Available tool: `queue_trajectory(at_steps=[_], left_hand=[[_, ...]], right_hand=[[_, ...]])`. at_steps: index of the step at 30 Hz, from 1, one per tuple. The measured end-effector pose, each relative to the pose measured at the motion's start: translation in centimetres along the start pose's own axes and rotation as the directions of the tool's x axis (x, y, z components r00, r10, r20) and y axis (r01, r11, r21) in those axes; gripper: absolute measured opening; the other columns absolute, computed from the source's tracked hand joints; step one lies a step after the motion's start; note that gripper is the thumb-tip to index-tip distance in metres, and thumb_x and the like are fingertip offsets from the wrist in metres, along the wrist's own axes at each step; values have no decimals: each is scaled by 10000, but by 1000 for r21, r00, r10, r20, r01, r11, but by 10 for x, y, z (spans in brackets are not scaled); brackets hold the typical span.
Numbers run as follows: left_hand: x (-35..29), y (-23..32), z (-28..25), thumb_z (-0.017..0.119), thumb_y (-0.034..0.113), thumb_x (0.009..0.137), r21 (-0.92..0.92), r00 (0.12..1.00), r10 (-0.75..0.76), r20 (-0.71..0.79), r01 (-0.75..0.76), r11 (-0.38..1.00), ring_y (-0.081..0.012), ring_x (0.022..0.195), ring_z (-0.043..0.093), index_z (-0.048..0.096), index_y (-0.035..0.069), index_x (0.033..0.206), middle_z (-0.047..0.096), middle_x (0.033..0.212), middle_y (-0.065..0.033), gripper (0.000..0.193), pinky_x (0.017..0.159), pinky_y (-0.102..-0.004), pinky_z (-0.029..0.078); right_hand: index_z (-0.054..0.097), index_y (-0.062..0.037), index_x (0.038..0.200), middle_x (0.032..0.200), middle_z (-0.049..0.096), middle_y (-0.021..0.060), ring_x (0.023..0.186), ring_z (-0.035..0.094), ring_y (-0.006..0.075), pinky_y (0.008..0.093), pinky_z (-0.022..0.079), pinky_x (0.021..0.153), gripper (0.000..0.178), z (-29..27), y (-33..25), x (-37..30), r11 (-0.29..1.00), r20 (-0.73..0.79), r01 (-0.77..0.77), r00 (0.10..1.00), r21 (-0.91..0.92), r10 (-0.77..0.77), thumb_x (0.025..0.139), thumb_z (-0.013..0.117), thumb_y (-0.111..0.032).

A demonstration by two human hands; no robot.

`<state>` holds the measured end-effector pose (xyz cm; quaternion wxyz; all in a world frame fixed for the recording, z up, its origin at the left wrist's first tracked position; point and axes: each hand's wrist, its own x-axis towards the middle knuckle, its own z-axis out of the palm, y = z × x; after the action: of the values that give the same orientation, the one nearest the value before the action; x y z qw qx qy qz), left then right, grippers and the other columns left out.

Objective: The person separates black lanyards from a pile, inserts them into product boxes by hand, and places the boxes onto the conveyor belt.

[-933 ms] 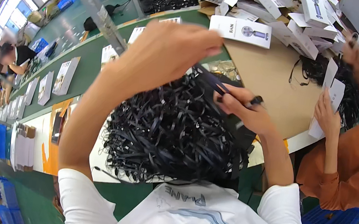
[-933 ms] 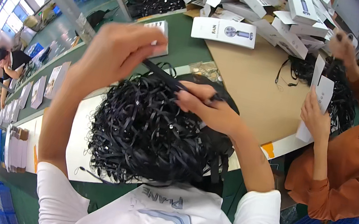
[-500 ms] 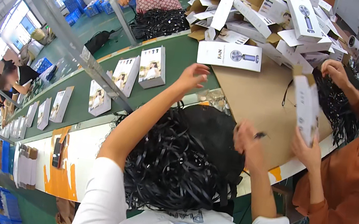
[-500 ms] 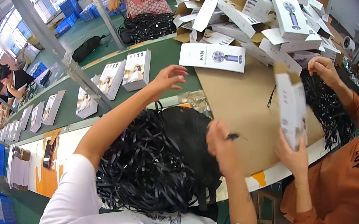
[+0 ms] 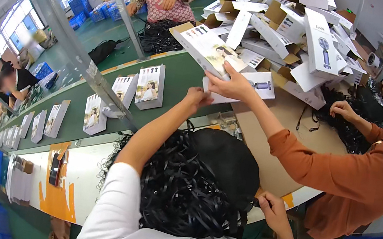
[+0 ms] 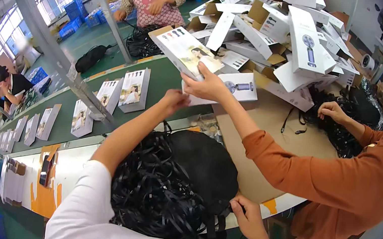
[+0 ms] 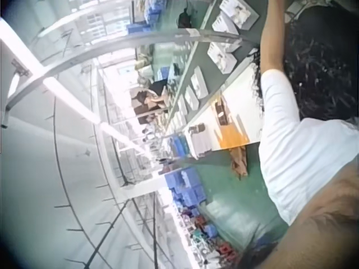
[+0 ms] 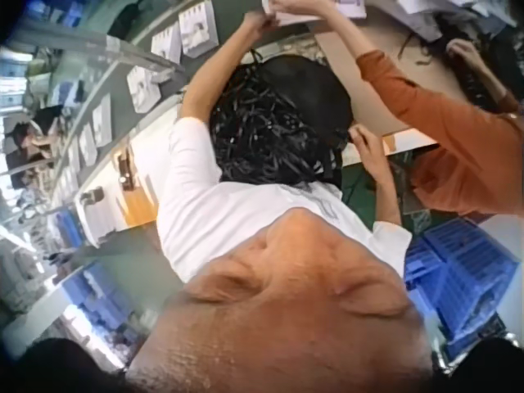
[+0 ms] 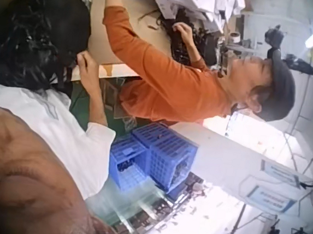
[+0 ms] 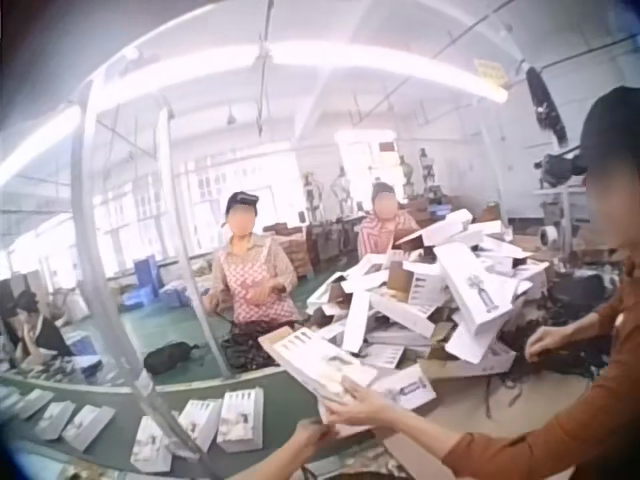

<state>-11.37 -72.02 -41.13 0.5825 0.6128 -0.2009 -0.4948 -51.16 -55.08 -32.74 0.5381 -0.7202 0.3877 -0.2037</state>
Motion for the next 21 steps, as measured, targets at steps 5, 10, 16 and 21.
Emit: queue_trajectory(at_steps=[5,10,16,21], left_hand=[[-98,14,-75,614,65,790,55,998,-41,53,38,998,-105,603,549,556,21,914,549,717,-25,144,530,-212,478],[-182,45,-131,575,75,828,103,984,156,-82,-147,984,-99,613,560,525,16,997,562,756,-23,187,519,-191,473],[-286,67,-108,519,-12,839,165,888,452,-89,-434,886,-106,675,597,527,-14,975,566,773,-56,136,565,-199,486],[-343,98,-79,490,-177,701,583,408,862,301,-794,173,-191,694,589,591,-19,813,552,812,-106,218,604,-232,463]], right_hand=[[513,7,790,650,444,6,638,406,73,223,354,588,259,15,-26,27,989,120,72,989,129,-88,914,471,-215],[516,1,803,653,449,14,622,409,75,227,359,570,256,27,-58,46,986,178,146,971,81,-158,907,487,-231],[562,-10,844,699,550,83,613,521,189,281,405,582,152,27,-138,62,782,140,599,800,-172,-583,841,580,-161],[595,-46,792,734,552,111,654,564,243,305,438,562,106,7,-216,80,374,278,719,612,-586,-741,753,641,-133]])
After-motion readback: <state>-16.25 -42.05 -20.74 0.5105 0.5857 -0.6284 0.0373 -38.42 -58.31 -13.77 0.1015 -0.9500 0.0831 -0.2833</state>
